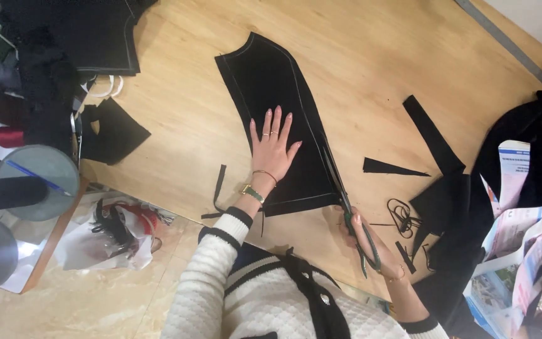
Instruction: Cutting out a pattern piece from black fabric using large tailor scissors on a cutting table.
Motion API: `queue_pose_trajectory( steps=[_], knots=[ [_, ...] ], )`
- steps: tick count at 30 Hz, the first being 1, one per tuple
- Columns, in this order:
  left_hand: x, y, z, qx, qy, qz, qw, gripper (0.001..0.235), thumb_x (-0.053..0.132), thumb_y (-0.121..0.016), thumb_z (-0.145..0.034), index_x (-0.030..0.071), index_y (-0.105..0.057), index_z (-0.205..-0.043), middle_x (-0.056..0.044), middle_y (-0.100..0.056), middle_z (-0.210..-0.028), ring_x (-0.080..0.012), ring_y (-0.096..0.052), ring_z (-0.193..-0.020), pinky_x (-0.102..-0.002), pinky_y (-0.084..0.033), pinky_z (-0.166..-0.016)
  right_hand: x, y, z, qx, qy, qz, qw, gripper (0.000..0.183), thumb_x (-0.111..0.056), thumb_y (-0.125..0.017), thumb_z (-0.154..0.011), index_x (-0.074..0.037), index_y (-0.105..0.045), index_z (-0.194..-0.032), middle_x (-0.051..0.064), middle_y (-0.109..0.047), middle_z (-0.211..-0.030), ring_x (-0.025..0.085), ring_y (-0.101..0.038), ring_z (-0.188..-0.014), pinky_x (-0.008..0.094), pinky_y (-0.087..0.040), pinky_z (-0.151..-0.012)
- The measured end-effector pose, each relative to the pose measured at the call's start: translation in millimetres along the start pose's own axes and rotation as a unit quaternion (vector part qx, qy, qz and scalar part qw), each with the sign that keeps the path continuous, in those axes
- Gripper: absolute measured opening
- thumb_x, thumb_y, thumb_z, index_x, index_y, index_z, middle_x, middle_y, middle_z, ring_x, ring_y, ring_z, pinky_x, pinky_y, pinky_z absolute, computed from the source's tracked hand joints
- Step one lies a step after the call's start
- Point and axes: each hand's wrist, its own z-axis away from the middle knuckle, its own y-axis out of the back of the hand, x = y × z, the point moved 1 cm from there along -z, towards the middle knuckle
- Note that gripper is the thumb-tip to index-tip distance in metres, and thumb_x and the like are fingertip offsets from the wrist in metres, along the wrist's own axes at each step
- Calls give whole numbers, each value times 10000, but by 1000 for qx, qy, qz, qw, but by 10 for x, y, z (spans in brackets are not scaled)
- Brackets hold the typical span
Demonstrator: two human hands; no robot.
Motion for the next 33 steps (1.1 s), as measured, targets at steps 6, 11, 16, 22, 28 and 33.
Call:
queue_pose_trajectory(
  steps=[6,11,16,22,28,33],
  knots=[
    [-11,2,-11,-83,23,28,996,691,609,-298,-1061,258,-154,-1638,-81,-43,-1724,-275,-39,-1591,-642,1,-1239,362,98,-137,57,-61,96,992,634,-623,-133,-1031,-136,-531,-1113,-18,-410,-745,160,-476,-677,330,-441,-629],
    [0,26,-18,-97,19,20,995,688,606,-255,-1064,248,-136,-1639,-88,-30,-1724,-269,-20,-1588,-637,8,-1233,431,214,-208,92,-142,130,977,775,-693,-209,-988,-127,-466,-1450,299,-559,-1225,391,-566,-1188,566,-536,-942],
    [-3,45,-24,-103,22,28,994,685,603,-255,-1063,255,-121,-1639,-85,-21,-1724,-267,-13,-1589,-637,12,-1235,23,53,-181,91,-129,130,979,714,-672,-189,-993,-112,-520,-1288,240,-549,-1031,362,-583,-1030,537,-550,-816],
    [-3,51,-14,-108,19,25,994,683,599,-244,-1064,256,-111,-1640,-90,-28,-1723,-269,-10,-1588,-638,11,-1231,402,176,-229,88,-125,91,984,599,-646,-207,-1012,-154,-547,-1037,9,-413,-808,180,-496,-734,305,-495,-607],
    [-12,60,-36,-110,19,19,994,684,603,-243,-1059,263,-117,-1639,-86,-35,-1723,-271,-10,-1588,-638,12,-1231,331,241,-302,82,-121,90,985,606,-647,-221,-1009,-141,-545,-1090,33,-425,-806,203,-507,-746,333,-487,-587],
    [0,77,-57,-113,18,26,993,683,606,-226,-1058,261,-116,-1638,-86,-21,-1723,-271,-4,-1587,-637,21,-1230,255,252,-479,103,-128,122,979,647,-662,-291,-986,-150,-567,-1270,103,-546,-871,258,-581,-873,396,-551,-693]
  ],
)
